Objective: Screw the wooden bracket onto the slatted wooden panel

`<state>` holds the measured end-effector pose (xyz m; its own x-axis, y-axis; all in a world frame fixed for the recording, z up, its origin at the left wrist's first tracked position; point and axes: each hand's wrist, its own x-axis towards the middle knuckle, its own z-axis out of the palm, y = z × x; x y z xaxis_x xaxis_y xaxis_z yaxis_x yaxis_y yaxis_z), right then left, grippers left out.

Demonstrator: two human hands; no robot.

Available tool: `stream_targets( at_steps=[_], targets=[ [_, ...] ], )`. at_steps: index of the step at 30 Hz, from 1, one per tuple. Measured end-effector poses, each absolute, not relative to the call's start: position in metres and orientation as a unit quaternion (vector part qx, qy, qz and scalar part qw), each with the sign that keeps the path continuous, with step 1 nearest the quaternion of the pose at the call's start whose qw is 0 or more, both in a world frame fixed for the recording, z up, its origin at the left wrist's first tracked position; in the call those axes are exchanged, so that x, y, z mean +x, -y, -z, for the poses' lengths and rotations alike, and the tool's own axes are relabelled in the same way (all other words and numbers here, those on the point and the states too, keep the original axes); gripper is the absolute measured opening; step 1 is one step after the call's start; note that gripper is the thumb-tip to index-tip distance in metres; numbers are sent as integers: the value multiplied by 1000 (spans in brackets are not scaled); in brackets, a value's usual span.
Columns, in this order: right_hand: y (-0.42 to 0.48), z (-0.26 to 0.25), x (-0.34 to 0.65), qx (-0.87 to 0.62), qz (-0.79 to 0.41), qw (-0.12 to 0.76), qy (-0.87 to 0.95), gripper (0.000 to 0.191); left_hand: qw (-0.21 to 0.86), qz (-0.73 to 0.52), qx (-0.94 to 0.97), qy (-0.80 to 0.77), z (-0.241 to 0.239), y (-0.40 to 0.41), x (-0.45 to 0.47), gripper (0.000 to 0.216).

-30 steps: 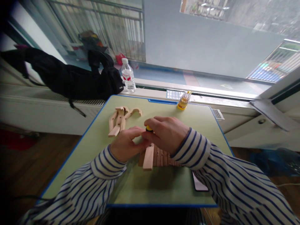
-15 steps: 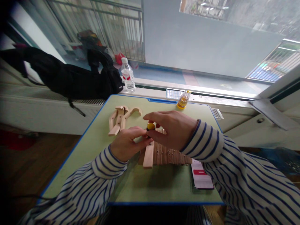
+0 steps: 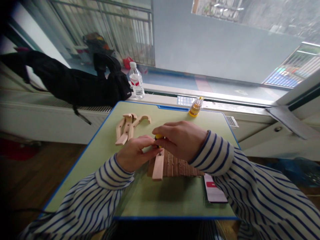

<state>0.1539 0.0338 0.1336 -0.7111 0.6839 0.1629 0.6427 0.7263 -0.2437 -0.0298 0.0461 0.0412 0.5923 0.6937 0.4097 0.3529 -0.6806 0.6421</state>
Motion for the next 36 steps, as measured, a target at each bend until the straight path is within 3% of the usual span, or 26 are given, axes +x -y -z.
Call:
stream_targets(
  at_steps=[11, 36],
  targets=[
    [-33, -125, 154, -375, -70, 165, 910, 25, 281, -312, 861, -288, -43, -47, -29, 15],
    [-33, -125, 148, -366, -84, 148, 915, 29, 253, -354, 835, -338, -41, -47, -29, 18]
  ],
)
